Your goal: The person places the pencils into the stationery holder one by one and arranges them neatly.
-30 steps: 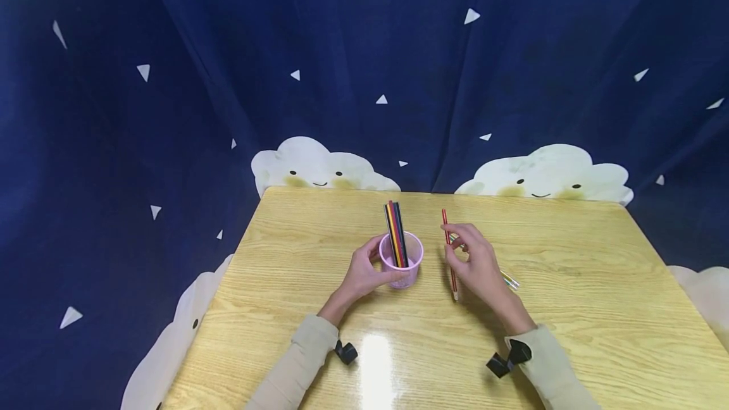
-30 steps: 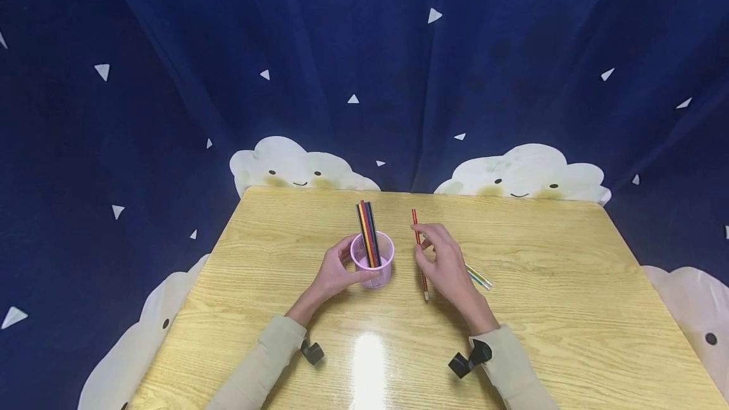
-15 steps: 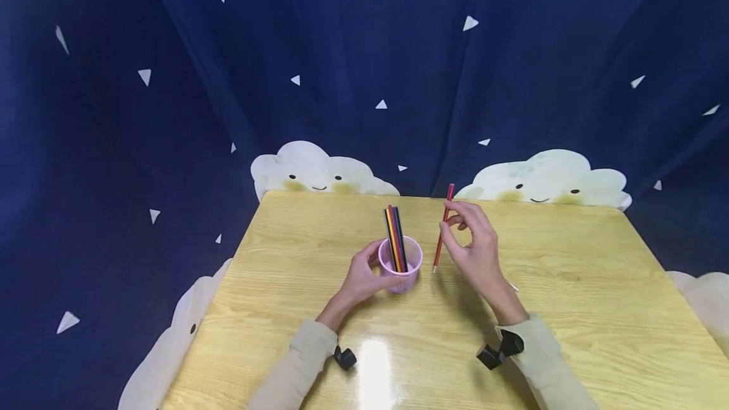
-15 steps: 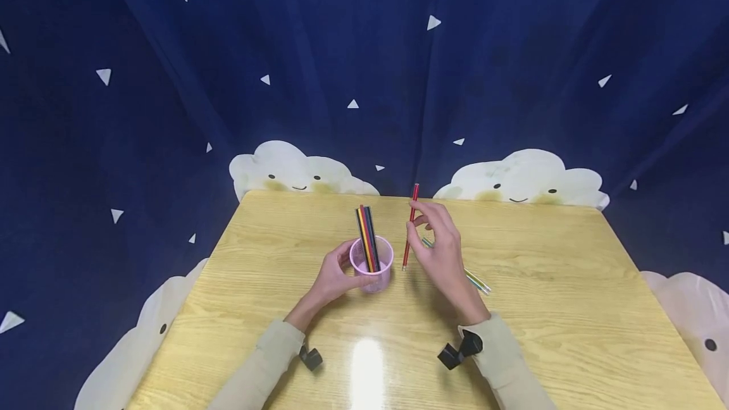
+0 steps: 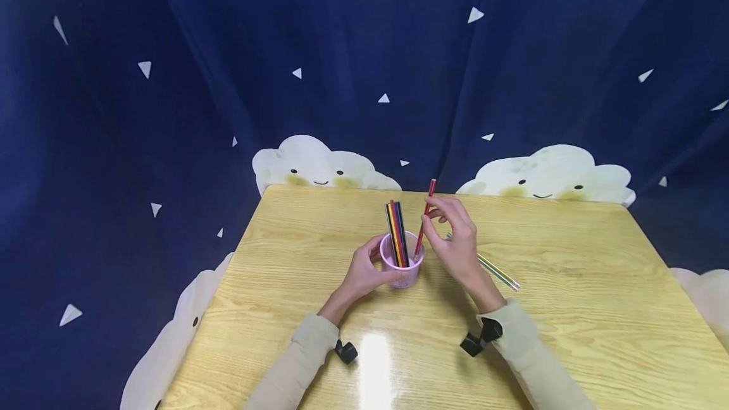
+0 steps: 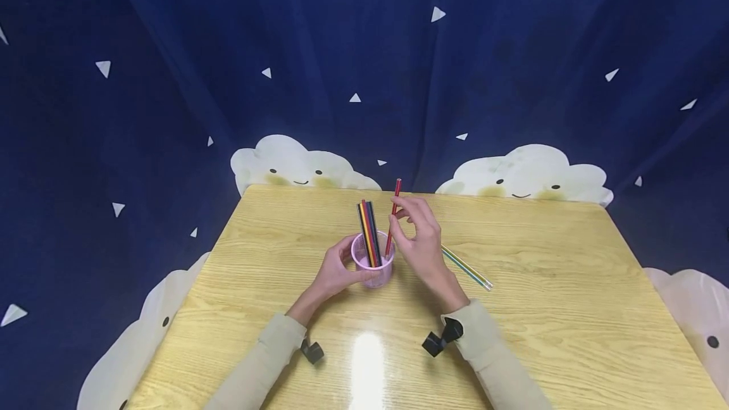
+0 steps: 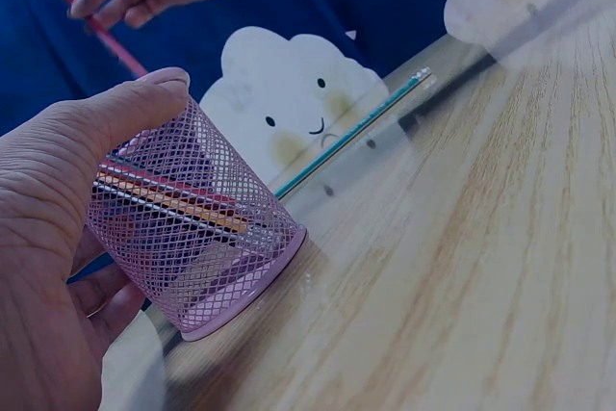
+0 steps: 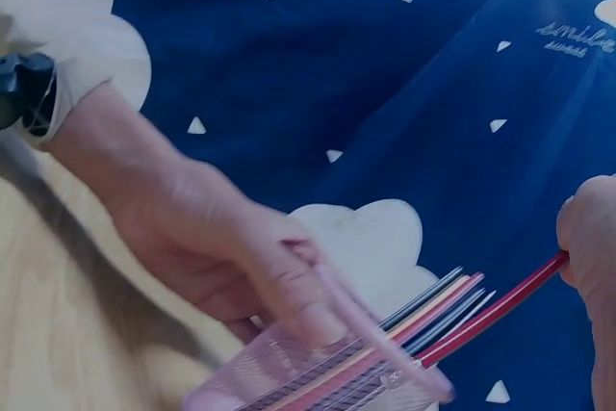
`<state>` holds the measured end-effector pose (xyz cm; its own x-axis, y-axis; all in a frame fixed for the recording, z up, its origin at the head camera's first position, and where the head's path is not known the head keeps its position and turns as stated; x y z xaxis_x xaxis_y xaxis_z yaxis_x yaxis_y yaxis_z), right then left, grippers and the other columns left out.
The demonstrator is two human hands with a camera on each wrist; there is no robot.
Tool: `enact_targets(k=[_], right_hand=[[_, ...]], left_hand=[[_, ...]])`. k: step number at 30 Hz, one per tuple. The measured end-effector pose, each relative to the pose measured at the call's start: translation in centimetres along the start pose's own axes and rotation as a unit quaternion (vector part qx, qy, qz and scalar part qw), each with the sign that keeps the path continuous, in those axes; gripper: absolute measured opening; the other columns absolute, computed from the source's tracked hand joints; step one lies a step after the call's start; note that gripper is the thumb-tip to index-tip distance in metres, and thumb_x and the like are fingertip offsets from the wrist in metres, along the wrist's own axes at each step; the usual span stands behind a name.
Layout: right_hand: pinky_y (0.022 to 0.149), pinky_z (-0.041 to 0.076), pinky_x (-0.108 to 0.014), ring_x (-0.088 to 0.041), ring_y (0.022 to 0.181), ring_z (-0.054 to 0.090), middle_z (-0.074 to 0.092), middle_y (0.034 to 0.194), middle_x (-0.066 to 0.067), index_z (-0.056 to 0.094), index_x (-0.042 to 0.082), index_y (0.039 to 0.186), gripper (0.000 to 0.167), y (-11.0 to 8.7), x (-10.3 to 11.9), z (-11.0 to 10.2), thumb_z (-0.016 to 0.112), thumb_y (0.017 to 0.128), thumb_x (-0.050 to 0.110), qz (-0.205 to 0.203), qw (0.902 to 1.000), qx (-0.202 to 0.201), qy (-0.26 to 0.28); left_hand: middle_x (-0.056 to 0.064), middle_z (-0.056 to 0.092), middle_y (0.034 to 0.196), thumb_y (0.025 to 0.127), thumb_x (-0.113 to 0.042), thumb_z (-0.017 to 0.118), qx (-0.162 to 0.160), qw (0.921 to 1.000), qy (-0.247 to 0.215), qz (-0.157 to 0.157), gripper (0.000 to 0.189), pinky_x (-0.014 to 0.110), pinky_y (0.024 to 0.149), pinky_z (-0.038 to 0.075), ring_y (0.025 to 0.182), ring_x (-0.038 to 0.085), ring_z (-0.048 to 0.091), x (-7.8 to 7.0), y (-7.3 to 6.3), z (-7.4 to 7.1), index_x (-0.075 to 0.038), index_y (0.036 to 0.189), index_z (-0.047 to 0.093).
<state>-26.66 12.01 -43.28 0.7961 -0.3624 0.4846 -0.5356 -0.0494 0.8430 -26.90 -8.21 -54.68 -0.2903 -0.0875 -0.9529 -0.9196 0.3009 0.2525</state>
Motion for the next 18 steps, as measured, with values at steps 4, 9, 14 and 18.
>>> enact_targets(k=[4, 9, 14, 18], right_hand=[[0.072, 0.05, -0.029, -0.029, 0.083, 0.07, 0.069, 0.109, -0.018, 0.071, -0.002, 0.122, 0.042, -0.8, -0.6, 1.0, 0.078, 0.082, -0.013, 0.021, 0.9995, 0.02, -0.006], [0.074, 0.051, -0.026, -0.028, 0.082, 0.071, 0.071, 0.109, -0.016, 0.073, -0.001, 0.118, 0.037, -1.7, -1.4, 1.9, 0.077, 0.083, -0.013, 0.036, 0.9983, 0.046, -0.005], [0.071, 0.056, -0.035, -0.025, 0.083, 0.072, 0.071, 0.111, -0.013, 0.073, 0.0, 0.116, 0.035, -2.5, -2.0, 2.6, 0.076, 0.084, -0.013, 0.046, 0.9958, 0.079, -0.008], [0.069, 0.059, -0.041, -0.024, 0.083, 0.072, 0.07, 0.112, -0.012, 0.073, -0.001, 0.115, 0.031, -3.1, -2.1, 3.0, 0.075, 0.086, -0.012, 0.054, 0.9931, 0.103, -0.01]], left_hand=[[0.01, 0.068, 0.136, 0.074, -0.012, 0.094, 0.001, 1.0, -0.004, 0.003, 0.082, 0.049, 0.109, 0.052, 0.123, 0.031, 0.065, 0.0, 0.0, 0.0, -0.008, 0.147, 0.057], [0.009, 0.067, 0.138, 0.076, -0.013, 0.092, 0.005, 0.9999, -0.006, 0.006, 0.081, 0.051, 0.11, 0.05, 0.125, 0.031, 0.064, -0.1, -0.1, 0.0, -0.009, 0.148, 0.056], [0.008, 0.067, 0.138, 0.076, -0.014, 0.092, 0.005, 1.0, -0.004, 0.0, 0.082, 0.05, 0.11, 0.05, 0.125, 0.03, 0.064, -0.1, -0.1, 0.0, -0.01, 0.149, 0.055], [0.009, 0.067, 0.137, 0.075, -0.013, 0.093, 0.004, 1.0, -0.001, 0.0, 0.082, 0.049, 0.109, 0.051, 0.124, 0.028, 0.064, 0.0, -0.1, 0.0, -0.008, 0.148, 0.056]])
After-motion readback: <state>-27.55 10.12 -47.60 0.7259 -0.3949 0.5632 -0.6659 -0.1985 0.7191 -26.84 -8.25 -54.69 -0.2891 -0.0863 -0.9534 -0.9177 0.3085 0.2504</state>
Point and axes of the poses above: each hand's wrist, its own y-axis towards the middle knuckle, its own z-axis out of the palm, x = y × z, the point moved 4 cm from there along y, towards the middle knuckle
